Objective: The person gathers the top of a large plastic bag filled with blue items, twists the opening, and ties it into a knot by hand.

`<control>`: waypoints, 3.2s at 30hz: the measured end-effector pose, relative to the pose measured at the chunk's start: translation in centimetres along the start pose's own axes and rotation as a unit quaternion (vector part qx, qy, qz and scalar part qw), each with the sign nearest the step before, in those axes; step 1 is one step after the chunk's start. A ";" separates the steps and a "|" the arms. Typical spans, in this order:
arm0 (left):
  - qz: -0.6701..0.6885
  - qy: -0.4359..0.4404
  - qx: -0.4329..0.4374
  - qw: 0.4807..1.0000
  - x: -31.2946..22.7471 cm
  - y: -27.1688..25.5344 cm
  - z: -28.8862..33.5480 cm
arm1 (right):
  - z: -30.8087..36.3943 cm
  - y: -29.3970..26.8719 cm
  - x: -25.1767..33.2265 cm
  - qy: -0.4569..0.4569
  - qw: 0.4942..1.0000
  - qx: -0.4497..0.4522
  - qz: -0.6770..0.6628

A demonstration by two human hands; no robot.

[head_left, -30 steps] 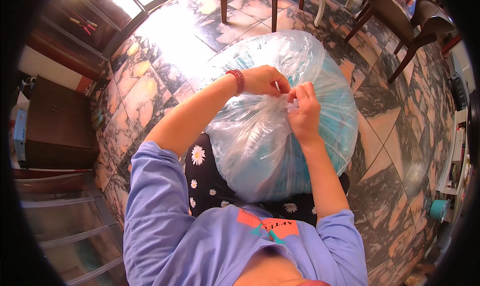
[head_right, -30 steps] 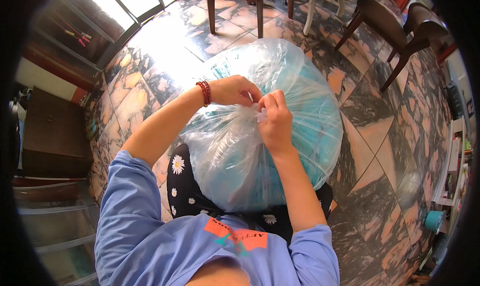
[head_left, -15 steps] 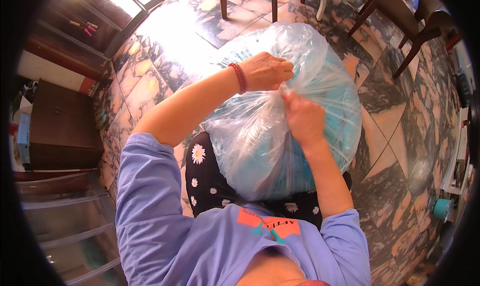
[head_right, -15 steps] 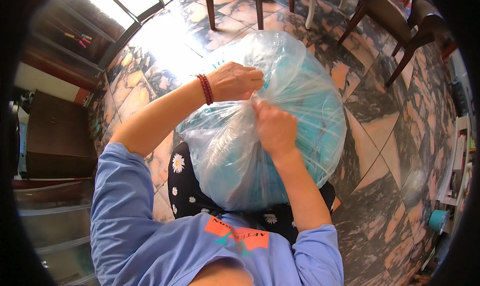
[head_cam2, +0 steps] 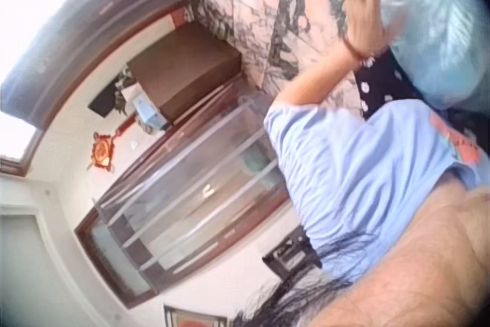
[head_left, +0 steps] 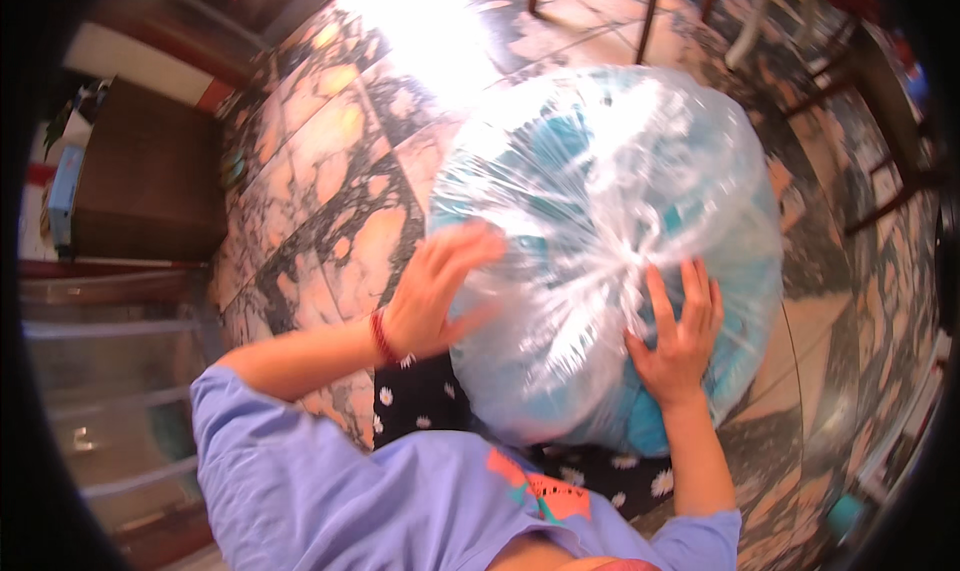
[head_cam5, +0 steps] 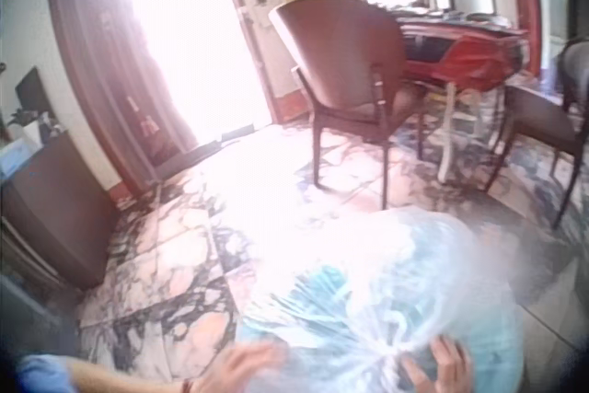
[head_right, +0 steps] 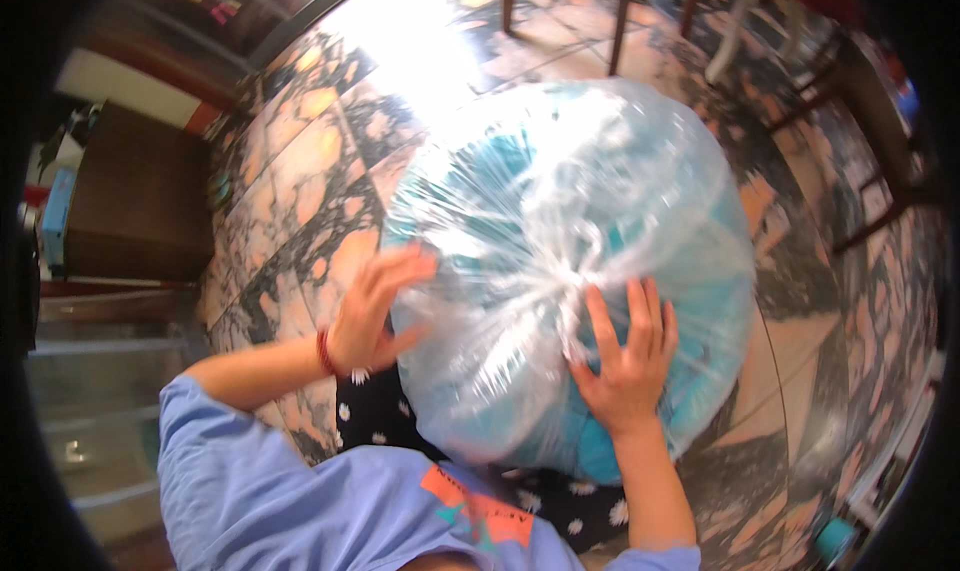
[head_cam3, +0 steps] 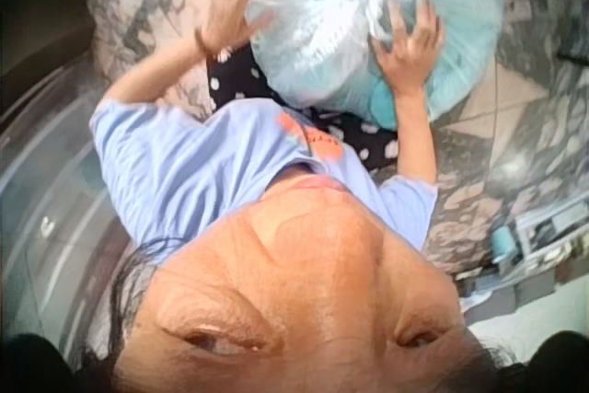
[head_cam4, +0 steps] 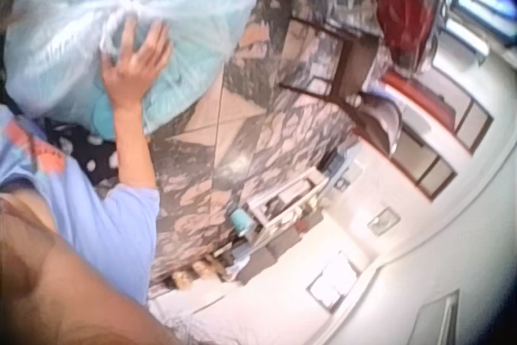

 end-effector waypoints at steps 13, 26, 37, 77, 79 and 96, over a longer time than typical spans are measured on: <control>0.241 -0.200 0.130 0.941 -0.9 -1.9 17.1 | 0.1 8.8 -3.6 -0.006 0.998 -0.001 0.060; 0.288 -0.367 0.062 0.882 -13.4 -2.7 28.0 | -5.1 -0.5 0.4 0.027 0.894 0.441 0.067; 0.413 -0.472 0.200 0.753 -27.5 -11.4 39.8 | -16.2 -15.8 26.1 -0.160 0.776 0.585 -0.174; 0.056 -0.730 -0.478 0.485 0.4 -64.9 112.7 | -15.8 -29.0 159.9 -0.946 0.243 0.161 -0.141; 0.034 -0.708 -0.481 0.516 3.0 -69.4 118.1 | -14.2 -28.6 165.2 -0.959 0.174 0.166 -0.153; -0.147 -0.853 -0.500 -0.019 -3.2 -68.6 155.7 | -30.8 -8.7 206.2 -0.780 0.593 -0.061 0.190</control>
Point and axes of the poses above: each hand's wrist, its own z-axis away from the middle knuckle, its own y-axis out of the palm, x = y × z, the point moved 1 cm from there along -z, towards the middle knuckle, and after that the axes turned 14 degrees about x, right-handed, at the moved point
